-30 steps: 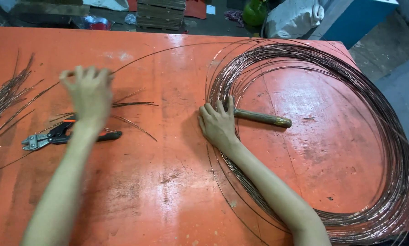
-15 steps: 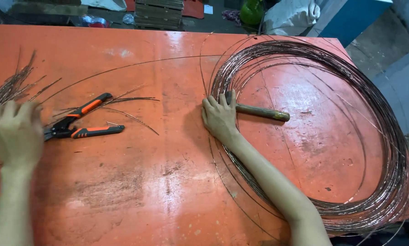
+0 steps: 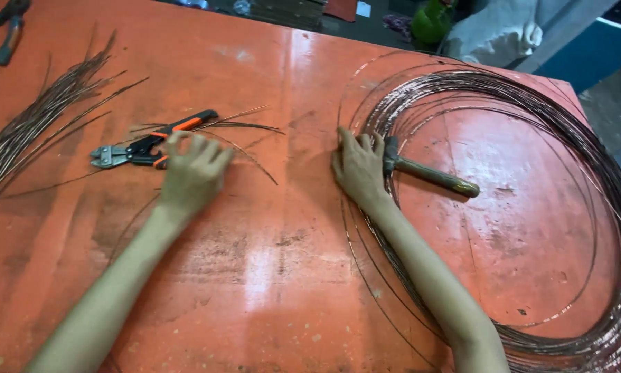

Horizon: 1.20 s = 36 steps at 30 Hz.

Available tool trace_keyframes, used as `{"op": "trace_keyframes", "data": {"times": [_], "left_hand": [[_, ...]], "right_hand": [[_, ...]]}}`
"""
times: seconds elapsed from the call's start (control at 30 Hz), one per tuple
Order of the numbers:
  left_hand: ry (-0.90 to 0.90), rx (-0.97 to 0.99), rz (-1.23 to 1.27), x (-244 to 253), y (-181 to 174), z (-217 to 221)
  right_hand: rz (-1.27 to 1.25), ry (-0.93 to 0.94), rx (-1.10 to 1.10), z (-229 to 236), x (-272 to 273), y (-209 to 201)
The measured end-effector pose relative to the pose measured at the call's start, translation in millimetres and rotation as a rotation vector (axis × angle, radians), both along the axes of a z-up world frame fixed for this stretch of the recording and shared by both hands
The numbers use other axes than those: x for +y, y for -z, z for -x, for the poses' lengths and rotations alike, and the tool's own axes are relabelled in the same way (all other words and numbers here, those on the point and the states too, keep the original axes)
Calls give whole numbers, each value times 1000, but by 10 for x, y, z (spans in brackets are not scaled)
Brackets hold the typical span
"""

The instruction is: Manually twisting and joining copper wire strands using pliers on a workbench.

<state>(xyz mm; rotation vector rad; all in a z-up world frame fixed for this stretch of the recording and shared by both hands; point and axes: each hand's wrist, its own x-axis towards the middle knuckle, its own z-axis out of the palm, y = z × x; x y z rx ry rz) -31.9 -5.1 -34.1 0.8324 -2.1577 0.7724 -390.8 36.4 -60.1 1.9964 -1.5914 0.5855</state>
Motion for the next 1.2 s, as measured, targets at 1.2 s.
{"op": "trace_keyframes", "data": {"times": [1.2], "left_hand": [[102, -24, -910, -854, -49, 2571]], "right_hand": [[-179, 106, 19, -75, -4, 26]]}}
